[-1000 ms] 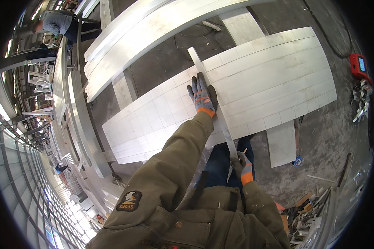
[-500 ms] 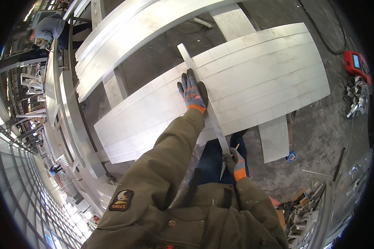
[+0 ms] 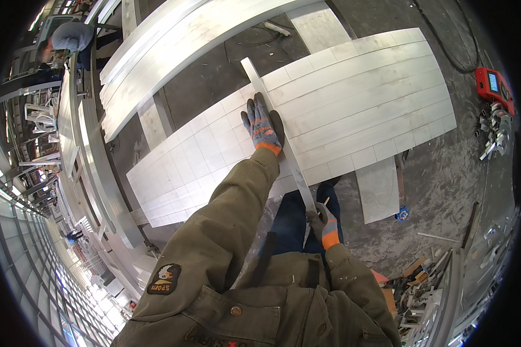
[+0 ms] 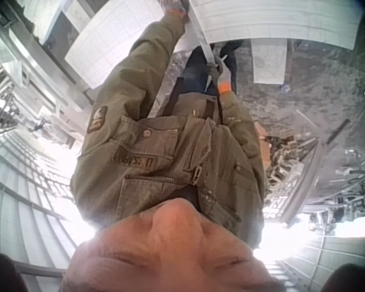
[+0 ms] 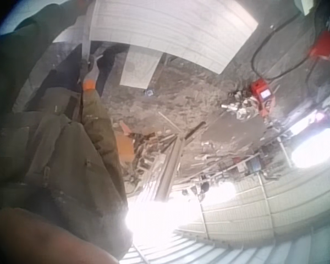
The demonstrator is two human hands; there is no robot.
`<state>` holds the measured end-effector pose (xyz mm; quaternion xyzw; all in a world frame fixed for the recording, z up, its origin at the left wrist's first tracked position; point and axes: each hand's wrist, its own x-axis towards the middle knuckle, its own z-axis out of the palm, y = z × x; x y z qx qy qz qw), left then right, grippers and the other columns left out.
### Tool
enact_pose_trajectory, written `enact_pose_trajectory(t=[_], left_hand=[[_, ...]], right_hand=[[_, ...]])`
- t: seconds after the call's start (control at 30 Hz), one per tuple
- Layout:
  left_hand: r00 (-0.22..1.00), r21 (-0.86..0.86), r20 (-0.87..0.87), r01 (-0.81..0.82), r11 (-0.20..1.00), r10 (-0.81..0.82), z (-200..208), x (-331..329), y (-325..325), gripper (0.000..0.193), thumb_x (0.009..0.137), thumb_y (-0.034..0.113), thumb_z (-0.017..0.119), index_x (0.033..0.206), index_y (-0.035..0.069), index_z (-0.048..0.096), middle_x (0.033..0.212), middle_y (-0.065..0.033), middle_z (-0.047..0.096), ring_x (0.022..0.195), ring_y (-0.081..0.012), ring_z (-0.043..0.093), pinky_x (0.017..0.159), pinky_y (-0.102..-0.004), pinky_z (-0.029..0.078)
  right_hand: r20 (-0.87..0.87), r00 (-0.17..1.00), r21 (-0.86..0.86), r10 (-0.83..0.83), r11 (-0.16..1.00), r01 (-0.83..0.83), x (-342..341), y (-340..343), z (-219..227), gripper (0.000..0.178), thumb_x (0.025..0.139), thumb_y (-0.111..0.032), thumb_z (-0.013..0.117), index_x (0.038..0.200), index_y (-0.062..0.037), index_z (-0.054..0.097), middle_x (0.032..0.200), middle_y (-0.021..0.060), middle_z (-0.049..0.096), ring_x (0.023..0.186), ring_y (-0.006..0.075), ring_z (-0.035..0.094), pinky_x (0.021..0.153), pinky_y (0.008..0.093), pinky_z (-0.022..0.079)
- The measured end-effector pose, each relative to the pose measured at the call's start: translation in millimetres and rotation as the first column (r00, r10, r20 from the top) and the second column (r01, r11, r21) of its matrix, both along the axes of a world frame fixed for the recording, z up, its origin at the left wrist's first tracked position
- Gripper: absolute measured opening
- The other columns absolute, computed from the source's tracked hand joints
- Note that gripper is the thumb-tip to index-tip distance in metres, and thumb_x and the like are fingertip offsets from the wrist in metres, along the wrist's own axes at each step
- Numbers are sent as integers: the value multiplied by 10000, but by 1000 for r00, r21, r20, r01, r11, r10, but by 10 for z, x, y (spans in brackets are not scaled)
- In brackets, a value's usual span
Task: The person places a metal ruler on a large white metal sheet and uses a pencil to draw straight lines along the ruler's edge. The person repositions the ruler multiple times to mark additional parallel lines across the sheet.
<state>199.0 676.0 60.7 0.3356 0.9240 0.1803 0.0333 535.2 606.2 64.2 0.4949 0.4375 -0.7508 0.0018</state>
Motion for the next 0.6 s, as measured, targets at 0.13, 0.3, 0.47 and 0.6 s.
enact_pose_trajectory(t=[0.13, 0.3, 0.47, 0.6], left_hand=[[1000, 9, 6, -3, 1000, 3, 17, 9, 8, 659, 1074, 318, 395, 1650, 26, 266, 1689, -165, 348, 1577, -366, 279, 1288, -555, 138], [1000, 38, 20, -3, 999, 3, 32, 15, 7, 660, 1072, 318, 398, 1650, 26, 268, 1690, -161, 348, 1578, -365, 278, 1291, -553, 130], [999, 45, 44, -16, 999, 14, 32, 12, 3, 654, 1065, 293, 417, 1650, 36, 275, 1686, -159, 356, 1580, -357, 278, 1294, -547, 128], [995, 73, 93, -44, 996, 37, 13, 9, -9, 653, 1047, 232, 445, 1650, 45, 277, 1685, -135, 366, 1587, -335, 270, 1299, -539, 125]], right_hand=[[1, 1000, -43, -9, 999, 9, -6, 8, 29, 358, 995, -222, 686, 1291, -31, 627, 953, 44, 642, 783, 125, 627, 670, 288, 519], [9, 1000, -13, 8, 1000, -8, 21, -7, -5, 354, 1002, -224, 686, 1293, -33, 623, 955, 41, 635, 782, 123, 625, 665, 286, 518], [-27, 1000, -22, -5, 1000, 4, 82, -82, -178, 386, 1005, -232, 688, 1327, -38, 597, 929, 41, 637, 788, 123, 628, 673, 283, 520], [31, 997, 214, 78, 973, -82, 132, -65, -149, 399, 1013, -237, 686, 1345, -34, 598, 960, 63, 679, 847, 166, 659, 760, 314, 551]])
